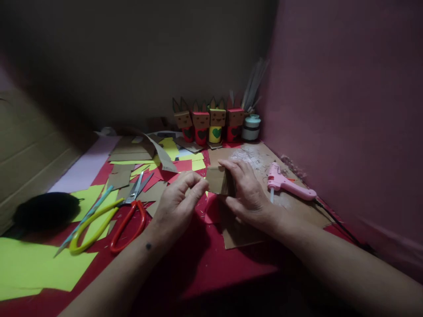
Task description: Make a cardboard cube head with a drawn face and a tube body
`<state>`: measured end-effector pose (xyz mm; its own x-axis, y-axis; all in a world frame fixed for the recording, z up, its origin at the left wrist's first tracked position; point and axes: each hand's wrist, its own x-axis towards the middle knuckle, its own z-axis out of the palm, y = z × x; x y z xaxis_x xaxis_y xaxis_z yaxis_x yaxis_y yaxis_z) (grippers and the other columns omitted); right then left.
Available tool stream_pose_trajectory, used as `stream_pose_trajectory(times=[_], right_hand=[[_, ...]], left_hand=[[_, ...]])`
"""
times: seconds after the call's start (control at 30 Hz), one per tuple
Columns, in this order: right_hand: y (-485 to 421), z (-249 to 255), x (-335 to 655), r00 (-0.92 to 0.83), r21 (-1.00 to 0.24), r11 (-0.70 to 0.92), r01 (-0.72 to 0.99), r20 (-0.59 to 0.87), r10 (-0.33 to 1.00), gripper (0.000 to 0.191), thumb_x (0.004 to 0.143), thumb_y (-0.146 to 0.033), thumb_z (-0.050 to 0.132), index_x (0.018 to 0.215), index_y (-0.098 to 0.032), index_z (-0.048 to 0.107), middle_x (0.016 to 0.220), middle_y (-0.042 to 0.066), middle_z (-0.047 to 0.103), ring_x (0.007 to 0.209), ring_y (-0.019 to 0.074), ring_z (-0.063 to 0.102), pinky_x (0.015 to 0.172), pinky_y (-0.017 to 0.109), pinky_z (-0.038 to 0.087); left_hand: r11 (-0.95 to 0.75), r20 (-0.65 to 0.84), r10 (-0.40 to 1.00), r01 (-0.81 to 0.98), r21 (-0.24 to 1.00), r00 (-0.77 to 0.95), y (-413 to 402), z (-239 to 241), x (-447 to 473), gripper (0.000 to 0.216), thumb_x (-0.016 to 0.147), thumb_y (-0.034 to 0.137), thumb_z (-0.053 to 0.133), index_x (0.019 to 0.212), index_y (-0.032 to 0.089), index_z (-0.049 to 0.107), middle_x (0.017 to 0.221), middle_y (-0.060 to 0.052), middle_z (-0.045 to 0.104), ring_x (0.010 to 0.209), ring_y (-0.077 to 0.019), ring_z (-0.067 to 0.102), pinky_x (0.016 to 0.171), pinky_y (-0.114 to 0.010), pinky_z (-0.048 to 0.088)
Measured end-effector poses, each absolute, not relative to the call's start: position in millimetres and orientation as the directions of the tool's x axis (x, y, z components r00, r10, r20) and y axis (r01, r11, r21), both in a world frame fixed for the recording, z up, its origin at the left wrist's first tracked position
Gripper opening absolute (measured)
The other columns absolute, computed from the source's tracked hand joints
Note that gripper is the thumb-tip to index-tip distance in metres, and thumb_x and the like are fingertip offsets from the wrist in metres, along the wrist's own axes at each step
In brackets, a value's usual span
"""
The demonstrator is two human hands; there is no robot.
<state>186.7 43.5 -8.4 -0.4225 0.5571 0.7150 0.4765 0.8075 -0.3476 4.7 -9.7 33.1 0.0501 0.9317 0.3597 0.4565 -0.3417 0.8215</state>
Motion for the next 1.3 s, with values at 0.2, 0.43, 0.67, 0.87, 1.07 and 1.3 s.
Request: stream_pose_trajectory(times=[0.2, 0.43, 0.67, 0.87, 1.07, 1.3], right_hand=[[42.5, -8.8, 185.9, -0.426, -0.350, 0.815, 0.462, 0.718, 0.550, 0.072, 0.071, -0.006, 0.059, 0.138, -0.021, 0.039, 0.122, 0.012, 0.053, 0.114, 0.0325, 0.051, 0.102, 0.053, 0.046], [42.5, -11.6, 181.5, -0.431, -0.285, 0.829, 0.481, 0.747, 0.507, 0.069, 0.072, -0.005, 0.061, 0.135, -0.022, 0.042, 0.118, 0.012, 0.055, 0.105, 0.0313, 0.052, 0.094, 0.050, 0.049], [47.5, -7.6, 185.5, -0.357, -0.435, 0.761, 0.482, 0.695, 0.623, 0.066, 0.070, -0.005, 0.065, 0.131, -0.022, 0.048, 0.118, 0.011, 0.057, 0.112, 0.0317, 0.053, 0.099, 0.051, 0.046], [44.5, 6.6, 185.7, -0.255, -0.961, 0.275, 0.027, 0.260, 0.931, 0.084, 0.060, -0.025, 0.086, 0.134, -0.026, 0.047, 0.120, 0.008, 0.061, 0.106, 0.0285, 0.061, 0.093, 0.045, 0.050], [51.4, 5.7, 186.0, -0.251, -0.940, 0.008, -0.342, 0.099, 0.963, 0.070, 0.056, -0.025, 0.091, 0.118, -0.026, 0.060, 0.102, 0.004, 0.064, 0.096, 0.0249, 0.062, 0.085, 0.041, 0.052], [52.9, 4.2, 179.8, -0.302, -0.865, -0.109, -0.490, 0.052, 0.952, 0.048, 0.054, -0.026, 0.092, 0.094, -0.019, 0.066, 0.093, 0.004, 0.067, 0.089, 0.0233, 0.063, 0.086, 0.040, 0.050]], left_hand=[[-0.548, 0.539, 0.820, 0.538, 0.640, 0.194, -6.8, 21.7, 5.5, 0.008, 0.091, 0.023, 0.061, 0.083, 0.021, 0.062, 0.081, 0.000, 0.060, 0.083, -0.0191, 0.055, 0.078, -0.032, 0.042], [-0.579, 0.535, 0.798, 0.596, 0.556, 0.276, -7.0, 16.6, 7.6, 0.019, 0.095, 0.019, 0.050, 0.076, 0.021, 0.053, 0.076, -0.002, 0.054, 0.077, -0.0202, 0.050, 0.072, -0.035, 0.041], [-0.418, 0.463, 0.886, 0.443, 0.793, 0.008, -15.2, 31.6, 3.3, 0.019, 0.094, 0.029, 0.053, 0.077, 0.023, 0.054, 0.076, 0.001, 0.053, 0.070, -0.0160, 0.050, 0.064, -0.029, 0.039], [-0.245, 0.354, 0.888, 0.350, 0.904, -0.292, 5.4, 25.9, -13.5, 0.024, 0.095, 0.039, 0.056, 0.077, 0.022, 0.060, 0.077, 0.001, 0.060, 0.075, -0.0166, 0.054, 0.074, -0.030, 0.042], [-0.160, 0.310, 0.906, 0.444, 0.882, -0.289, 10.1, 31.5, -15.2, 0.040, 0.097, 0.039, 0.046, 0.063, 0.023, 0.059, 0.071, -0.002, 0.063, 0.074, -0.0192, 0.057, 0.077, -0.033, 0.045], [-0.093, 0.096, 0.995, 0.201, 0.975, -0.001, 9.2, 22.9, 2.8, 0.042, 0.078, 0.047, 0.071, 0.110, 0.022, 0.058, 0.097, -0.004, 0.067, 0.091, -0.0250, 0.066, 0.073, -0.036, 0.054]])
